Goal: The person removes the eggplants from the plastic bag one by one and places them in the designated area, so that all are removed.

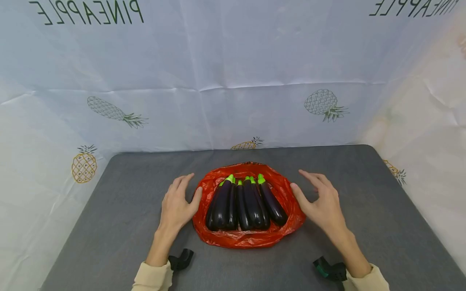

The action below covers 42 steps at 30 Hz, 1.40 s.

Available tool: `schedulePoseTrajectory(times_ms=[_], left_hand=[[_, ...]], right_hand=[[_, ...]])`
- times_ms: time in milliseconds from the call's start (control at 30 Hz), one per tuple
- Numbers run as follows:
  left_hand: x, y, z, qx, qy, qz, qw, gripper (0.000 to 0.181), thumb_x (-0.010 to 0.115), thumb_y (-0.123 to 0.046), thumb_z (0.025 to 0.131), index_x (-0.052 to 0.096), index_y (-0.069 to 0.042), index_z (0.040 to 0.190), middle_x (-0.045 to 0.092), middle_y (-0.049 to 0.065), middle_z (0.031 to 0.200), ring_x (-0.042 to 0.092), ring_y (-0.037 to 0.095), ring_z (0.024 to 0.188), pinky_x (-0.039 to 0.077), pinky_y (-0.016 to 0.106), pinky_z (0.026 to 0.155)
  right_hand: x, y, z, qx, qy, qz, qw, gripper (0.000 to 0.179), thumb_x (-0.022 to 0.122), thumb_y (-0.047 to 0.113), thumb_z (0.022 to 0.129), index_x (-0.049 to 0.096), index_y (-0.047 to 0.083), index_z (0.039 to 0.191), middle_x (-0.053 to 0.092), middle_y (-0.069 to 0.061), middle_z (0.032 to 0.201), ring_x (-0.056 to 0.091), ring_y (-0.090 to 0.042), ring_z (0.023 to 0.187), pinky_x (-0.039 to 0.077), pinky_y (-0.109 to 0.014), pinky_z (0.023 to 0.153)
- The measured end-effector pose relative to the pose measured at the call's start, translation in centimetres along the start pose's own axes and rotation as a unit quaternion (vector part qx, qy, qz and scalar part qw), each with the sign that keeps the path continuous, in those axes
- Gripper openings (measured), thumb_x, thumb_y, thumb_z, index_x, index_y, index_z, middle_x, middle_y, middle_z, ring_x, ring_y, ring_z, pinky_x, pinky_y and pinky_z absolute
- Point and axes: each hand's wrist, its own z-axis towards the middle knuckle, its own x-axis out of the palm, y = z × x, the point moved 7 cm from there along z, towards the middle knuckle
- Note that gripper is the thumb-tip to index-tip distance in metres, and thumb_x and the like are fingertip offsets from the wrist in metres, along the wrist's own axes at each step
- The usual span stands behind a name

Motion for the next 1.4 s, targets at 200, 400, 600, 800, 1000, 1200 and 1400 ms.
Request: schedulePoseTrajectory(times_ms=[200, 400, 600, 800, 1000, 1200, 1400], left_hand=[[0.6, 0.6, 0.0, -0.023, -0.015, -0.058, 0.9979, 0.042, 0.072, -0.027, 0.093, 0.068, -0.008, 0.130, 0.067, 0.016, 0.124, 0.066, 0.034, 0.102, 0.055, 0.054, 0.078], [1.4, 1.3, -0.1, -0.039, -0.030, -0.095, 0.9942, 0.042, 0.076, -0.024, 0.090, 0.069, -0.004, 0.126, 0.068, 0.017, 0.122, 0.067, 0.033, 0.098, 0.055, 0.052, 0.080], [2.3, 2.0, -0.3, -0.056, -0.030, -0.116, 0.9912, 0.043, 0.077, -0.025, 0.088, 0.070, -0.003, 0.124, 0.069, 0.017, 0.120, 0.068, 0.032, 0.095, 0.055, 0.047, 0.078], [2.7, 2.6, -0.5, -0.052, -0.064, -0.139, 0.9867, 0.036, 0.081, -0.019, 0.085, 0.073, -0.001, 0.116, 0.072, 0.018, 0.109, 0.069, 0.029, 0.085, 0.056, 0.037, 0.070], [3.0, 3.2, -0.7, -0.050, -0.093, -0.165, 0.9807, 0.027, 0.083, -0.015, 0.083, 0.076, -0.002, 0.106, 0.072, 0.014, 0.095, 0.066, 0.024, 0.074, 0.051, 0.020, 0.064], [3.4, 3.6, -0.7, -0.050, -0.099, -0.175, 0.9782, 0.022, 0.085, -0.016, 0.082, 0.077, -0.005, 0.101, 0.072, 0.011, 0.091, 0.064, 0.021, 0.071, 0.046, 0.011, 0.063], [3.5, 3.7, -0.6, -0.042, -0.106, -0.175, 0.9779, 0.020, 0.085, -0.016, 0.082, 0.078, -0.006, 0.097, 0.071, 0.010, 0.084, 0.063, 0.021, 0.069, 0.044, 0.010, 0.061]], right_hand=[[0.2, 1.1, -0.2, -0.014, -0.020, 0.042, 0.9988, 0.042, 0.082, 0.012, 0.083, 0.073, 0.011, 0.124, 0.071, -0.009, 0.099, 0.062, -0.018, 0.084, 0.049, -0.012, 0.074], [0.7, 2.7, -0.2, -0.044, -0.019, 0.091, 0.9947, 0.040, 0.086, 0.006, 0.078, 0.075, 0.008, 0.116, 0.068, -0.005, 0.083, 0.058, -0.011, 0.067, 0.049, -0.010, 0.067], [2.1, 3.5, -0.7, -0.032, 0.026, 0.110, 0.9930, 0.038, 0.086, 0.010, 0.081, 0.075, 0.011, 0.118, 0.065, 0.000, 0.079, 0.055, -0.004, 0.064, 0.050, -0.018, 0.061], [3.6, 4.0, -1.2, -0.008, 0.076, 0.120, 0.9899, 0.036, 0.085, 0.016, 0.083, 0.074, 0.012, 0.117, 0.062, -0.002, 0.075, 0.052, -0.001, 0.060, 0.050, -0.022, 0.057], [4.9, 4.6, -1.5, 0.003, 0.104, 0.123, 0.9870, 0.037, 0.085, 0.021, 0.083, 0.074, 0.012, 0.118, 0.062, -0.003, 0.076, 0.052, -0.001, 0.059, 0.050, -0.022, 0.056], [5.7, 4.9, -1.7, 0.004, 0.117, 0.117, 0.9862, 0.041, 0.085, 0.025, 0.083, 0.074, 0.008, 0.118, 0.062, -0.004, 0.076, 0.051, -0.004, 0.059, 0.049, -0.022, 0.056], [6.5, 4.9, -2.1, 0.009, 0.127, 0.092, 0.9877, 0.046, 0.086, 0.032, 0.082, 0.074, 0.007, 0.119, 0.060, 0.000, 0.076, 0.050, -0.005, 0.060, 0.047, -0.021, 0.057]])
